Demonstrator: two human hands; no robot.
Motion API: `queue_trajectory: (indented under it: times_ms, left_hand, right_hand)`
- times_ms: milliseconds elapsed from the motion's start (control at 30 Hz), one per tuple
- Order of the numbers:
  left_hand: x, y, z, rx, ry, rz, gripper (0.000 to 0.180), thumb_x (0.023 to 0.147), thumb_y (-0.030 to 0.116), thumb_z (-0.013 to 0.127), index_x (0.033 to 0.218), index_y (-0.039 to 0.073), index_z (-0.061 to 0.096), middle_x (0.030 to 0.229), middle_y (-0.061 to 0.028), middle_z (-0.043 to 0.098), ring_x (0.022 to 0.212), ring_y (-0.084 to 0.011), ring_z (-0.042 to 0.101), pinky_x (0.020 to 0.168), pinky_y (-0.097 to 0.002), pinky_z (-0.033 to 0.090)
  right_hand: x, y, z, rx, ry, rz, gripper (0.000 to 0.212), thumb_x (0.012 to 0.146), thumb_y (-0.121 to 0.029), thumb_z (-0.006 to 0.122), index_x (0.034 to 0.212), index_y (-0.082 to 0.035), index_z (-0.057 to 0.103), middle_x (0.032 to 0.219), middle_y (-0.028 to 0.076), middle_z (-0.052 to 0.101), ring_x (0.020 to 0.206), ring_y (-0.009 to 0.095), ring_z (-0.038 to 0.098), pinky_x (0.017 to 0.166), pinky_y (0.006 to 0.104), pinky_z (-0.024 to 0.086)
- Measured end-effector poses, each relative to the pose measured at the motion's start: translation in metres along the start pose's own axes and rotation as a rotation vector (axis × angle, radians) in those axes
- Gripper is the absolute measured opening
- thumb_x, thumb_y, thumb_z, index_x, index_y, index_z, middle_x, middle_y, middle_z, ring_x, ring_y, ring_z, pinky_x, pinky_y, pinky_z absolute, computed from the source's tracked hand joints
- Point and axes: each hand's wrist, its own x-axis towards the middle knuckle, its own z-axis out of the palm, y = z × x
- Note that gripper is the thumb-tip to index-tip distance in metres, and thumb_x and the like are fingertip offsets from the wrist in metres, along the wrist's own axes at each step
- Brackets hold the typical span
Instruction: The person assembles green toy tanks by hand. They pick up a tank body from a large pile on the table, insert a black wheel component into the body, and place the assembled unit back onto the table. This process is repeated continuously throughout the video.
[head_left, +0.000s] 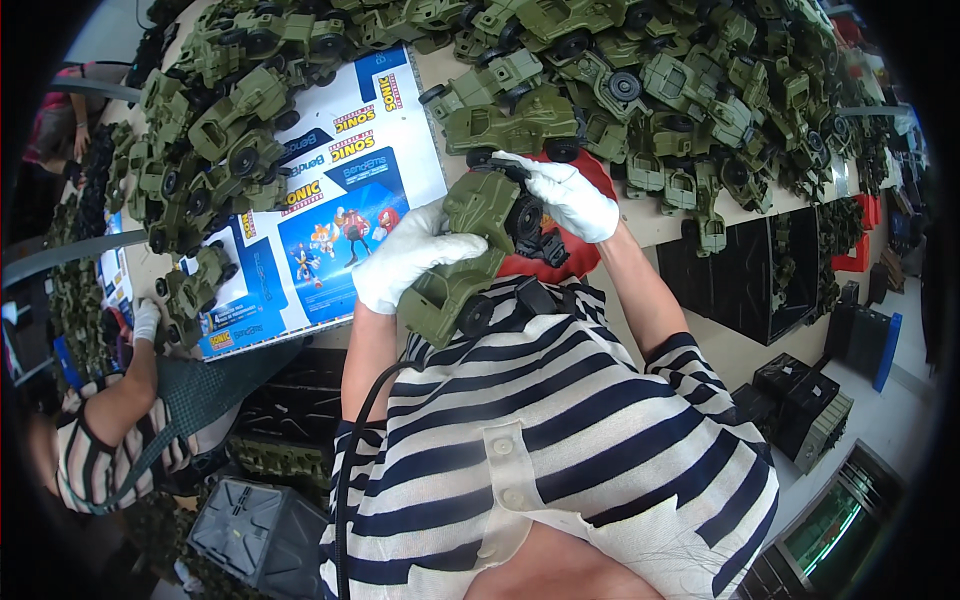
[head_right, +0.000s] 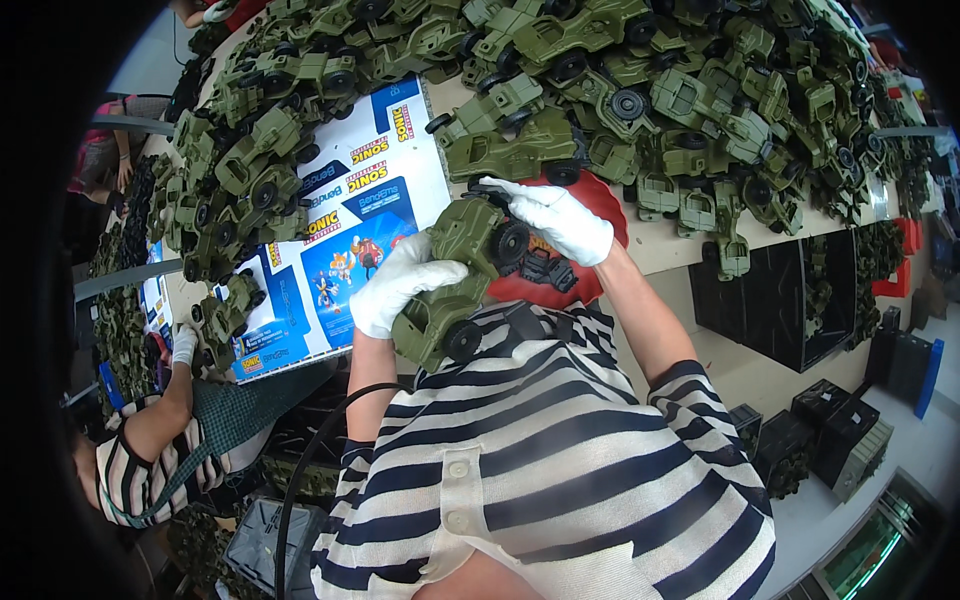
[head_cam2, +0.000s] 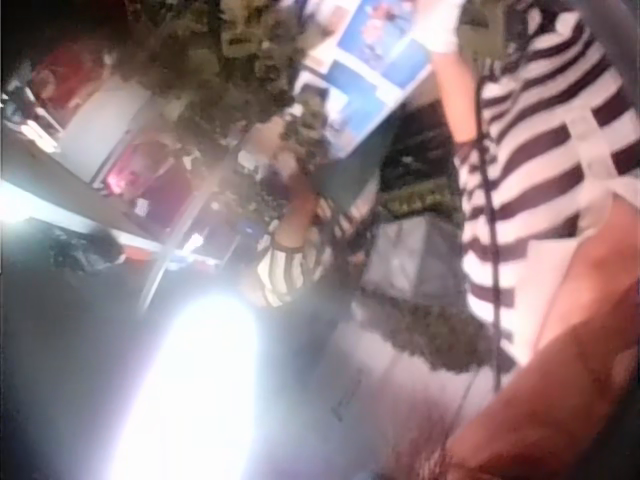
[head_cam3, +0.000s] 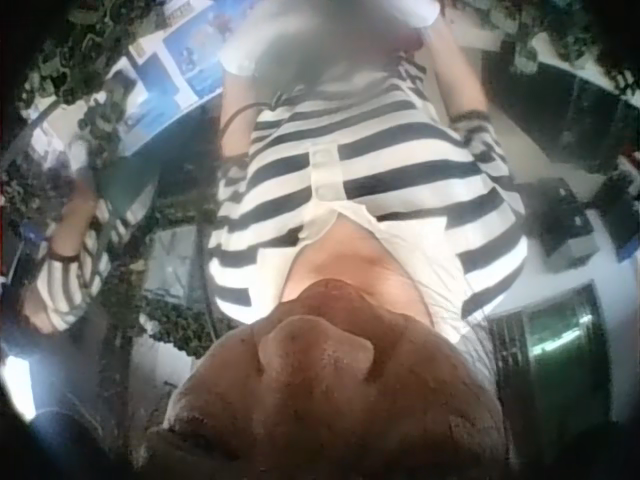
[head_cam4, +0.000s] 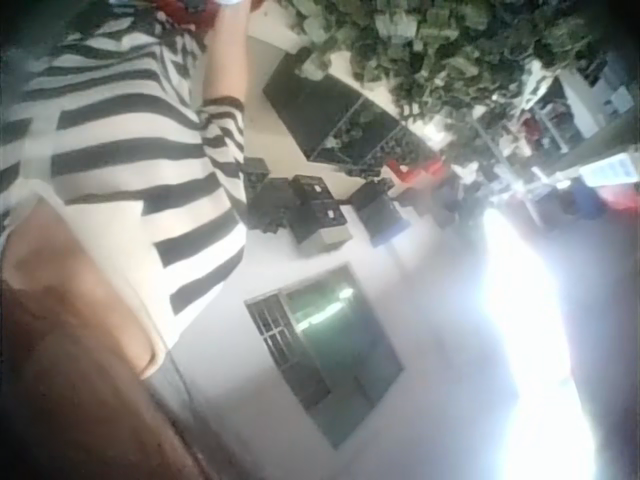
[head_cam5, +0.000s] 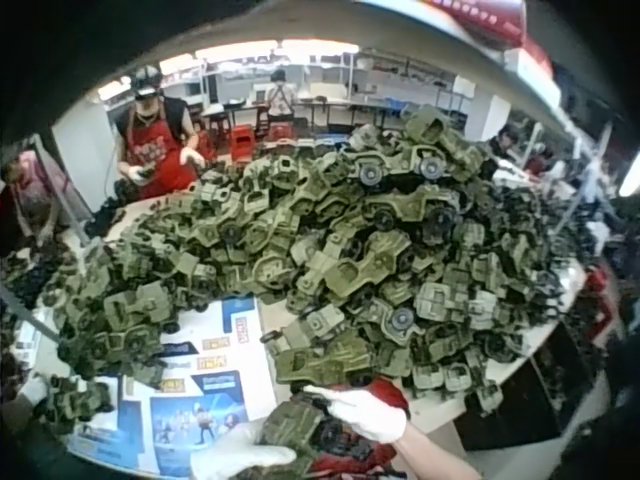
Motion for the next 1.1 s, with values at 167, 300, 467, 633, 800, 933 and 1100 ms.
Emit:
queue_trajectory:
  times_ms: [167, 300, 467, 633, 800, 933, 1100]
  left_hand:
    - [0.0, 0.004, 0.003, -0.017, -0.019, -0.023, 0.061, 0.08, 0.016, 0.079, 0.131, -0.006, 0.054, 0.105, -0.0061, 0.067, 0.086, -0.009, 0.062, 0.076, -0.0219, 0.05]
    - [-0.002, 0.008, 0.004, 0.009, -0.018, -0.049, 0.06, 0.08, 0.015, 0.079, 0.131, -0.005, 0.055, 0.106, -0.0066, 0.067, 0.088, -0.0091, 0.063, 0.077, -0.0224, 0.05]
    - [0.004, -0.004, 0.013, -0.191, 0.045, 0.061, 0.061, 0.079, 0.006, 0.08, 0.134, -0.001, 0.055, 0.108, -0.0052, 0.068, 0.09, -0.0085, 0.063, 0.078, -0.022, 0.051]
    - [0.011, -0.006, 0.064, -0.175, 0.252, 0.246, 0.075, 0.084, 0.011, 0.078, 0.148, 0.011, 0.041, 0.117, -0.0032, 0.065, 0.103, -0.0103, 0.062, 0.091, -0.0274, 0.05]
    - [0.046, -0.048, 0.027, 0.034, 0.263, 0.78, 0.072, 0.093, 0.05, 0.063, 0.145, 0.006, 0.042, 0.135, -0.0114, 0.054, 0.125, -0.0208, 0.051, 0.107, -0.0349, 0.04]
    - [0.049, -0.045, 0.028, 0.047, 0.368, 0.797, 0.077, 0.091, 0.061, 0.06, 0.138, 0.001, 0.049, 0.131, -0.0139, 0.055, 0.123, -0.0247, 0.053, 0.107, -0.0372, 0.04]
    - [0.042, -0.04, 0.034, 0.215, 0.48, 0.816, 0.053, 0.097, 0.046, 0.054, 0.119, -0.002, 0.058, 0.112, -0.0149, 0.062, 0.105, -0.0261, 0.06, 0.094, -0.0365, 0.046]
  right_hand:
    - [-0.001, 0.002, -0.005, -0.088, -0.014, 0.019, 0.049, 0.101, -0.022, 0.056, 0.144, 0.002, 0.047, 0.141, 0.008, 0.054, 0.127, 0.012, 0.047, 0.108, 0.0264, 0.033]
    - [-0.002, -0.001, -0.012, -0.181, -0.019, 0.051, 0.047, 0.101, -0.023, 0.057, 0.143, -0.002, 0.05, 0.133, 0.008, 0.059, 0.122, 0.013, 0.051, 0.108, 0.0282, 0.035]
    - [0.006, -0.016, -0.006, -0.407, 0.001, -0.116, 0.045, 0.106, -0.031, 0.046, 0.138, -0.001, 0.054, 0.127, 0.01, 0.063, 0.119, 0.017, 0.055, 0.108, 0.0309, 0.036]
    - [0.017, -0.009, 0.019, -0.14, 0.266, -0.015, 0.058, 0.109, -0.043, 0.027, 0.127, 0.001, 0.061, 0.125, 0.011, 0.064, 0.117, 0.017, 0.056, 0.107, 0.0318, 0.039]
    - [0.025, 0.002, 0.035, -0.449, 0.285, -0.277, 0.051, 0.108, -0.033, 0.028, 0.121, 0.002, 0.064, 0.122, 0.015, 0.063, 0.115, 0.025, 0.059, 0.103, 0.0339, 0.043]
    - [0.015, -0.011, 0.05, -0.708, 0.317, -0.416, 0.04, 0.097, -0.026, 0.052, 0.126, -0.001, 0.059, 0.123, 0.019, 0.06, 0.116, 0.033, 0.058, 0.101, 0.0379, 0.045]
    - [0.005, 0.002, 0.068, -0.789, 0.42, -0.502, 0.047, 0.077, -0.012, 0.07, 0.122, -0.002, 0.057, 0.112, 0.02, 0.062, 0.106, 0.038, 0.061, 0.092, 0.0416, 0.049]
